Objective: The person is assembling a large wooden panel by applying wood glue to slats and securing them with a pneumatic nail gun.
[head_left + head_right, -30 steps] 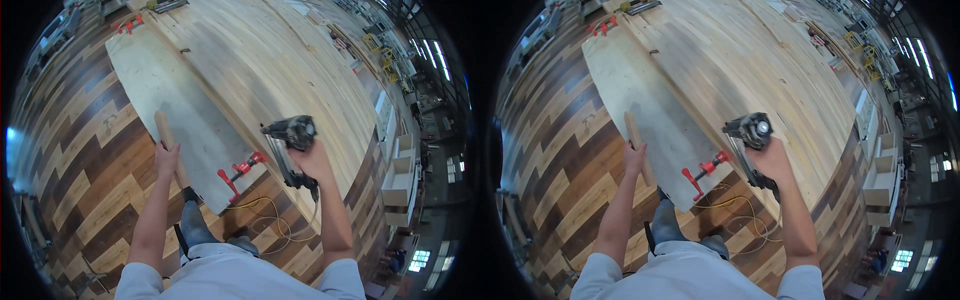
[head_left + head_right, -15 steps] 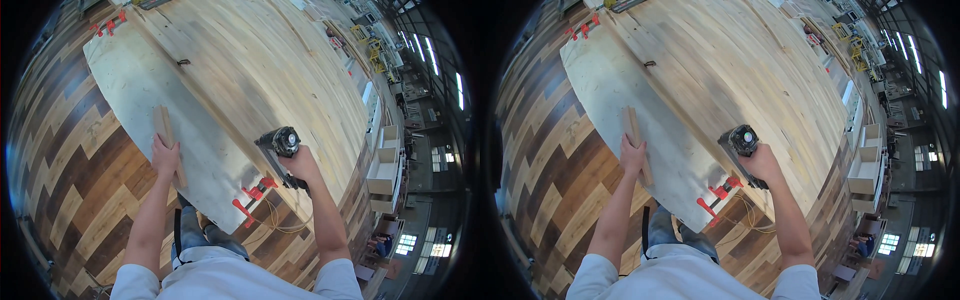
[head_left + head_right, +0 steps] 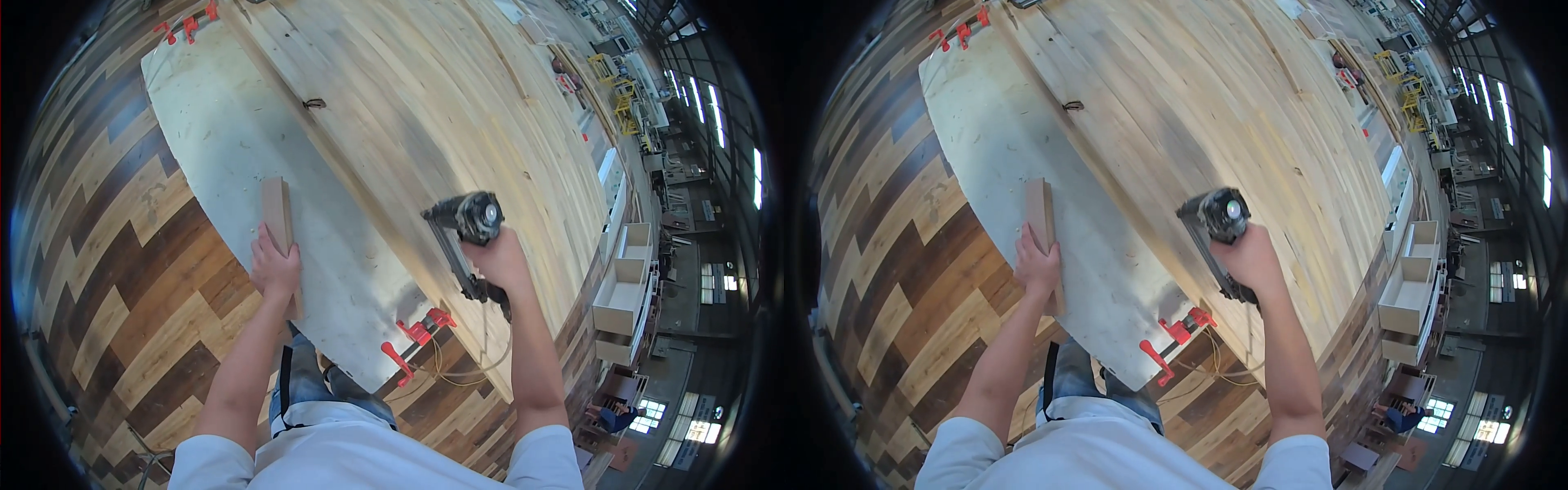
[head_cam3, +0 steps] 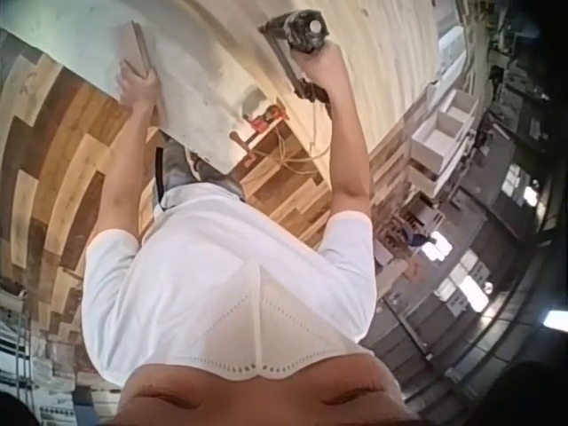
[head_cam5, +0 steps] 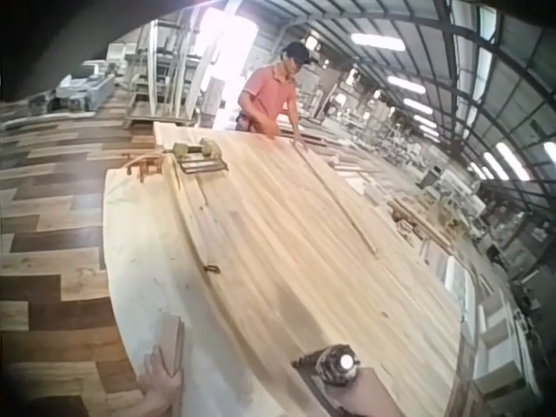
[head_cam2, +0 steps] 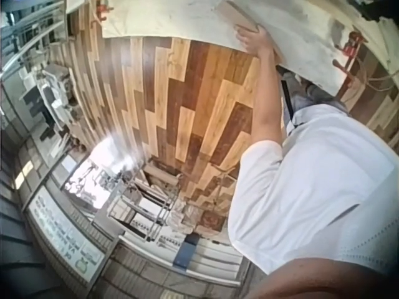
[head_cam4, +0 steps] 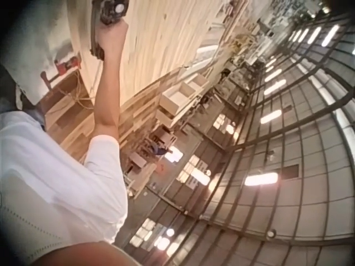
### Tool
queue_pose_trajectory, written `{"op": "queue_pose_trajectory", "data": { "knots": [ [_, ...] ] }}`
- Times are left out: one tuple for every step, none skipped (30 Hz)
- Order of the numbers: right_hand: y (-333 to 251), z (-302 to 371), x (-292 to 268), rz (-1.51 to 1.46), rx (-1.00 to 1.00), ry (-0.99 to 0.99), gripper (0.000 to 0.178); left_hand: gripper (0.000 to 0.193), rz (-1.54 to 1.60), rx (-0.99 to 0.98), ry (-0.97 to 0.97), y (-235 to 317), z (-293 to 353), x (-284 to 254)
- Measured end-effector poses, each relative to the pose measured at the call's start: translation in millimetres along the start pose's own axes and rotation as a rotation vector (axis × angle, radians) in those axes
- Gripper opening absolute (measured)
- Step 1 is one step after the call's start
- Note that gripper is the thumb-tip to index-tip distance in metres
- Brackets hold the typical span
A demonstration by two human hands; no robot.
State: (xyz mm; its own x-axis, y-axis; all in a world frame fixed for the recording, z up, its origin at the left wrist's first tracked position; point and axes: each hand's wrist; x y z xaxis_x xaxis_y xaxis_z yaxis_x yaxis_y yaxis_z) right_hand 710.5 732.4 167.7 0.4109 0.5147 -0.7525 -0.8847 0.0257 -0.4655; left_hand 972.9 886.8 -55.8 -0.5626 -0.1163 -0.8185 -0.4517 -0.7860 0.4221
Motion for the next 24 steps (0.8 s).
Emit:
{"op": "queue_pose_trajectory", "data": {
  "knots": [
    [-1.0, -10.3, -1.1, 0.025, 0.005, -0.009, 0.028, 0.082, -0.006, 0.0, -0.006, 1.7, 1.0, 0.5],
    [-6.0, -20.1, -0.3, 0.05, 0.006, -0.022, 0.028, 0.082, -0.012, -0.004, -0.009, 1.7, 0.9, -0.3],
    [-17.4, -23.5, -1.4, 0.024, 0.112, -0.072, 0.027, 0.082, -0.012, -0.011, -0.007, 2.0, 1.8, -0.7],
    [-12.4, -27.6, 1.8, 0.027, 0.108, -0.077, 0.027, 0.081, -0.013, -0.01, -0.016, 2.5, 3.4, -0.5],
    [-1.9, -32.9, 5.4, 0.048, 0.02, -0.051, 0.023, 0.081, -0.011, -0.009, -0.023, 3.7, 2.6, -1.6],
    [-0.4, -35.3, 8.4, 0.068, -0.07, -0.031, 0.02, 0.081, -0.011, -0.021, -0.017, 3.4, 1.9, -3.3],
    [-0.2, -36.5, 8.7, 0.058, -0.047, -0.041, 0.018, 0.081, -0.001, -0.018, -0.027, 3.2, 1.0, -5.0],
    [-5.6, -36.2, 8.9, 0.062, -0.054, -0.05, 0.018, 0.08, 0.008, -0.014, -0.038, 2.4, 0.6, -5.5],
    [-11.3, -36.3, 9.1, 0.067, -0.059, -0.047, 0.017, 0.08, 0.01, -0.025, -0.035, 1.1, 0.5, -5.3],
    [-15.6, -38.7, 10.6, 0.071, -0.065, -0.045, 0.016, 0.081, 0.014, -0.016, -0.038, -0.4, 0.4, -4.8],
    [-20.2, -42.0, 12.2, 0.076, -0.065, -0.049, 0.016, 0.081, 0.019, 0.0, -0.045, -1.1, 1.2, -3.9],
    [-26.9, -47.5, 15.5, 0.043, -0.097, -0.038, 0.016, 0.081, 0.021, -0.005, -0.048, -2.1, 0.9, -2.8],
    [-32.0, -50.8, 18.8, 0.011, -0.129, -0.027, 0.016, 0.081, 0.03, 0.011, -0.038, -2.9, 0.5, -1.4],
    [-36.5, -53.7, 22.1, 0.014, -0.133, -0.03, 0.016, 0.082, 0.039, 0.029, -0.024, -3.4, -2.5, -1.2],
    [-41.0, -56.4, 25.2, 0.039, -0.128, -0.048, 0.016, 0.082, 0.042, 0.025, -0.022, -3.8, -3.1, -0.8],
    [-45.3, -59.0, 27.5, 0.064, -0.124, -0.067, 0.016, 0.082, 0.05, 0.034, -0.026, -3.9, -1.1, 0.1],
    [-49.8, -62.5, 30.5, 0.086, -0.124, -0.089, 0.016, 0.083, 0.053, 0.04, -0.027, -5.4, 0.0, -0.5],
    [-52.8, -63.2, 29.4, 0.087, -0.131, -0.094, 0.017, 0.083, 0.054, 0.032, -0.021, -6.8, -0.1, -1.2],
    [-59.1, -65.4, 27.0, 0.089, -0.139, -0.099, 0.017, 0.083, 0.053, 0.033, -0.025, -8.1, -0.5, -2.0],
    [-66.2, -66.4, 22.9, 0.083, -0.115, -0.111, 0.017, 0.083, 0.054, 0.038, -0.031, -7.4, -1.2, -2.4],
    [-71.5, -69.0, 20.4, 0.078, -0.092, -0.123, 0.017, 0.083, 0.058, 0.034, -0.027, -6.4, -1.7, -2.9],
    [-75.5, -76.0, 19.7, 0.095, -0.144, -0.088, 0.017, 0.084, 0.06, 0.035, -0.041, -5.5, -2.2, -3.4],
    [-81.3, -82.2, 17.9, 0.096, -0.13, -0.064, 0.017, 0.084, 0.063, 0.039, -0.062, -4.6, -0.7, -3.2],
    [-93.8, -88.2, 16.7, 0.095, -0.119, -0.042, 0.017, 0.084, 0.065, 0.037, -0.06, -6.6, -0.7, -3.1]
  ]
}}
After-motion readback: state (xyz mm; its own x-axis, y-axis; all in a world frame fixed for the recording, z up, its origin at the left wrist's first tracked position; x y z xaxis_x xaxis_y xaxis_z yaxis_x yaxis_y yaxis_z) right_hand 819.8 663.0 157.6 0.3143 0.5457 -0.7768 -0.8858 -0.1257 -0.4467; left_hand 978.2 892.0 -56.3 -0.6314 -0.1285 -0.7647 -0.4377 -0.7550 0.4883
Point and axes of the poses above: each hand's wrist, its own z-axis away from the middle knuckle, its own x-axis out of the palm, y = z × x, and after that the axes turned 8 degrees about -y, right-handed
